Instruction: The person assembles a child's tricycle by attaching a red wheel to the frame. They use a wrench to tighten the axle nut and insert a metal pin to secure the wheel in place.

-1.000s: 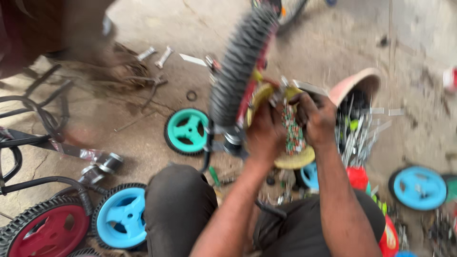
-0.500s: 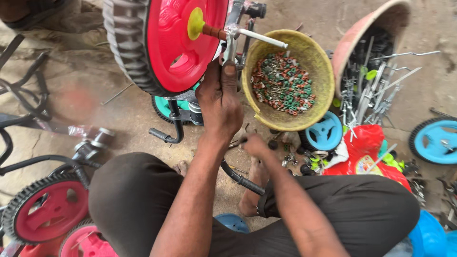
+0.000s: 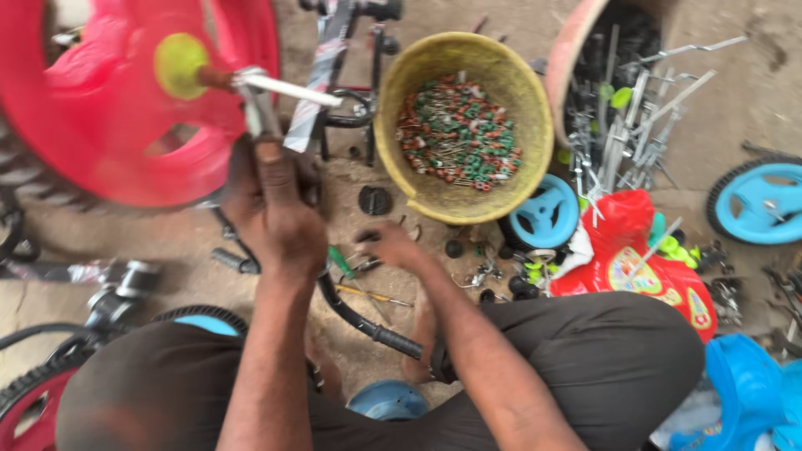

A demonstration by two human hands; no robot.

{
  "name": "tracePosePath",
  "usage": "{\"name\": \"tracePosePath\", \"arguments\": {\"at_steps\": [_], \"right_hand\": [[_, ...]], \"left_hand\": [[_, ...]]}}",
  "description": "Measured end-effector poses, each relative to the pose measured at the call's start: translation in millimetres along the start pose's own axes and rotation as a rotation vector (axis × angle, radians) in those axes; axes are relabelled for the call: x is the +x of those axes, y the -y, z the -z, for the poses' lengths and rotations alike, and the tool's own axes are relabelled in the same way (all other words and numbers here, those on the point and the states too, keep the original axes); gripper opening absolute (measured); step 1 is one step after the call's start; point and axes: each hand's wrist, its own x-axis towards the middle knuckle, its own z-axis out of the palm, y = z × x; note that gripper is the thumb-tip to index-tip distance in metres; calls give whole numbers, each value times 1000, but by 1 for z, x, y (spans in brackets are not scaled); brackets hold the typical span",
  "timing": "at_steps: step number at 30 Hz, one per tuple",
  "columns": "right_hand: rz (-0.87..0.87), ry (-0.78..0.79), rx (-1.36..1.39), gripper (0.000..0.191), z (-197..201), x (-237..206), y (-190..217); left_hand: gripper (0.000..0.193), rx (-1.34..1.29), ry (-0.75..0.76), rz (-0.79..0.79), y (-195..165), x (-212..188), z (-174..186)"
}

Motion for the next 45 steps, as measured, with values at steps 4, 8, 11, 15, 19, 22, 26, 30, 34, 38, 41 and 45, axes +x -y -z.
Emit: {"name": "tracePosePath", "arguments": {"at_steps": [4, 8, 11, 15, 19, 22, 26, 30, 34, 38, 41, 45], "right_hand": [[31, 29, 112, 24, 5, -3, 25], [-24, -209, 267, 27, 55, 8, 33], [73, -519, 458, 20, 112, 30, 23], [-163, -778, -160, 16, 188, 40, -13], [-208, -828, -510, 19, 220, 42, -40], [-90, -835, -444, 21, 211, 47, -43], [-24, -841, -661, 25, 194, 63, -31], [-103, -625, -939, 41, 192, 81, -32], [111, -682, -1173, 45, 195, 101, -35], [-202, -584, -1069, 44, 186, 109, -29], [-103, -616, -1224, 30, 174, 97, -23], [-214, -527, -1177, 29, 164, 82, -13]], "left_hand": [[38, 123, -16, -29, -6, 1, -6], [40, 159, -8, -43, -13, 7, -6], [39, 167, 1, -67, -17, 11, -5], [38, 240, 8, -67, -21, 13, -5], [37, 230, -20, -65, -22, 16, -7], [37, 286, -28, -73, -19, 18, -8], [38, 283, -38, -70, -12, 17, -8], [39, 354, -50, -23, -7, 16, -3], [38, 407, -71, -22, -6, 17, 0], [33, 295, -90, 18, -9, 24, 3], [32, 276, -73, -7, -13, 28, 8], [32, 246, -71, -34, -18, 28, 16]]}}
